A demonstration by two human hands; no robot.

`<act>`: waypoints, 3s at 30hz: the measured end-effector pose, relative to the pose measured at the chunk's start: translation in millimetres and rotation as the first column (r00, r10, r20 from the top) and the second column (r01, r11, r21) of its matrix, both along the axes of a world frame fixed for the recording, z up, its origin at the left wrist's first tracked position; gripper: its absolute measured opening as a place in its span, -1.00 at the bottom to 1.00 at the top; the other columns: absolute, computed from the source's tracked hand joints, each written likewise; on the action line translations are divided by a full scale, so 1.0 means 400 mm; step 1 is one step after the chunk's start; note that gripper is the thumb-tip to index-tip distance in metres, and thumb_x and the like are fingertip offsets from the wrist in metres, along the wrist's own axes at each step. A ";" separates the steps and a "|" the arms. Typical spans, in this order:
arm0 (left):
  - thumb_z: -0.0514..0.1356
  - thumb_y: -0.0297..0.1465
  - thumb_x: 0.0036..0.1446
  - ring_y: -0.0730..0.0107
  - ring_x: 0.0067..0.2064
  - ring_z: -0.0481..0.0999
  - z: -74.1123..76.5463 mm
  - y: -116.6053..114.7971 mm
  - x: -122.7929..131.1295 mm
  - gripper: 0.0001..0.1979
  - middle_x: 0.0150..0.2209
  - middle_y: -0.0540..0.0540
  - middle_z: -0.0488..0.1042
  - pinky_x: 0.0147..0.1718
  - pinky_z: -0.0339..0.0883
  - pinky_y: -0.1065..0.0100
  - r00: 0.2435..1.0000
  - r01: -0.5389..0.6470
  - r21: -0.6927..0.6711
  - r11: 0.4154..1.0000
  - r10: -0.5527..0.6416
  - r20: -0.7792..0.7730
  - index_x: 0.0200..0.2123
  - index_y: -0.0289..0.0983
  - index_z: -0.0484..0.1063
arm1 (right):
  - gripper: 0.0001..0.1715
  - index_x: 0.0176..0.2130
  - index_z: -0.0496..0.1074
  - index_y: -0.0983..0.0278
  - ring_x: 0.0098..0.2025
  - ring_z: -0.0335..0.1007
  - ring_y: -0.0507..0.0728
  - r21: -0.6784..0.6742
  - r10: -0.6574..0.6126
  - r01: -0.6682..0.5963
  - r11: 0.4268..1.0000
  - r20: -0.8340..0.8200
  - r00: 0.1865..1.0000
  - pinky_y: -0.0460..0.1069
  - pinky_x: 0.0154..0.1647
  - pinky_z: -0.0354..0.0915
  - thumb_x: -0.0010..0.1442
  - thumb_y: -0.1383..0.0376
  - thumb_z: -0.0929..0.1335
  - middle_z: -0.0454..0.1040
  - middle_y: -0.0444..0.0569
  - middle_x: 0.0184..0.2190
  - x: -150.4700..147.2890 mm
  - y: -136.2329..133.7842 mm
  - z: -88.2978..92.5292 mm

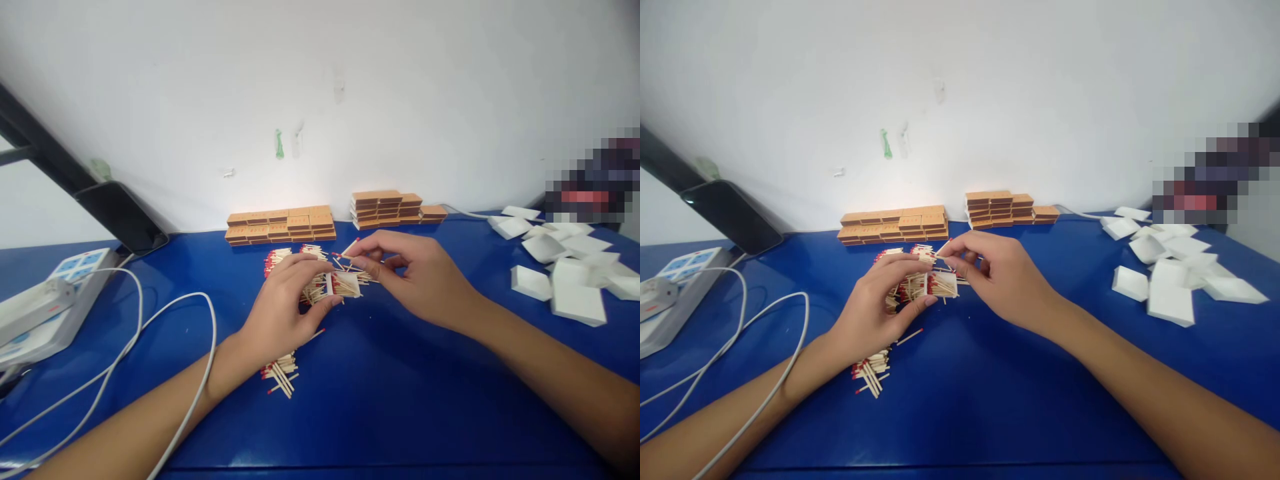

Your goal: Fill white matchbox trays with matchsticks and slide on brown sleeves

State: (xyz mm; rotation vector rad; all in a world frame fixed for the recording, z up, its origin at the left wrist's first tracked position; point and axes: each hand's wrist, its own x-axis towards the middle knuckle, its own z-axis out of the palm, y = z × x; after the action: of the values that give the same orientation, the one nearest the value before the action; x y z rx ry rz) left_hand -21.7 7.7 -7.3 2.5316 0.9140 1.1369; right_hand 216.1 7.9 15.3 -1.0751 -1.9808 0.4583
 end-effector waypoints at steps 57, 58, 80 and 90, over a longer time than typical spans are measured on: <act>0.39 -0.29 0.28 0.22 -0.03 0.65 0.008 -0.009 0.004 -0.69 -0.05 -0.09 0.65 -0.02 0.51 0.21 0.989 -0.077 -0.075 0.994 0.086 0.117 0.04 -0.20 0.52 | -0.89 -0.19 0.38 0.22 -0.38 0.37 0.05 0.199 -0.089 0.059 0.978 0.147 0.985 -0.02 -0.35 0.24 0.46 0.28 0.31 0.48 -0.11 -0.32 -0.007 -0.001 -0.020; 0.39 -0.29 0.27 0.22 -0.03 0.65 0.007 -0.009 0.005 -0.69 -0.06 -0.09 0.64 -0.03 0.51 0.21 0.989 -0.081 -0.075 0.994 0.089 0.116 0.04 -0.19 0.52 | -0.89 -0.19 0.38 0.22 -0.37 0.37 0.05 0.213 -0.097 0.066 0.975 0.138 0.986 -0.02 -0.34 0.24 0.46 0.28 0.32 0.48 -0.11 -0.32 -0.004 0.000 -0.018; 0.38 -0.27 0.28 0.21 -0.01 0.66 0.001 0.006 -0.003 -0.71 -0.05 -0.10 0.66 0.02 0.52 0.14 0.940 -0.280 0.010 0.960 0.272 0.208 0.03 -0.20 0.54 | -0.95 -0.14 0.44 0.23 -0.33 0.41 0.09 0.016 -0.080 0.080 0.997 0.388 0.918 0.00 -0.29 0.22 0.41 0.31 0.35 0.52 -0.07 -0.25 0.005 0.025 -0.067; 0.38 -0.27 0.29 0.21 0.01 0.65 0.005 0.005 -0.004 -0.72 -0.04 -0.10 0.66 0.04 0.51 0.13 0.934 -0.298 0.008 0.954 0.290 0.208 0.03 -0.20 0.54 | -0.87 -0.14 0.49 0.22 -0.23 0.49 0.15 -0.037 -0.075 0.109 0.993 0.508 0.858 0.03 -0.22 0.27 0.43 0.24 0.35 0.52 -0.01 -0.17 0.018 0.042 -0.086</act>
State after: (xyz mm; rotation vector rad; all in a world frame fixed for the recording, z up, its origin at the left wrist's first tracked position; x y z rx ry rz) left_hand -23.4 9.7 -5.3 2.3009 1.2545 1.4832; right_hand 223.3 24.8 -19.1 -1.4380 -2.3648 0.1956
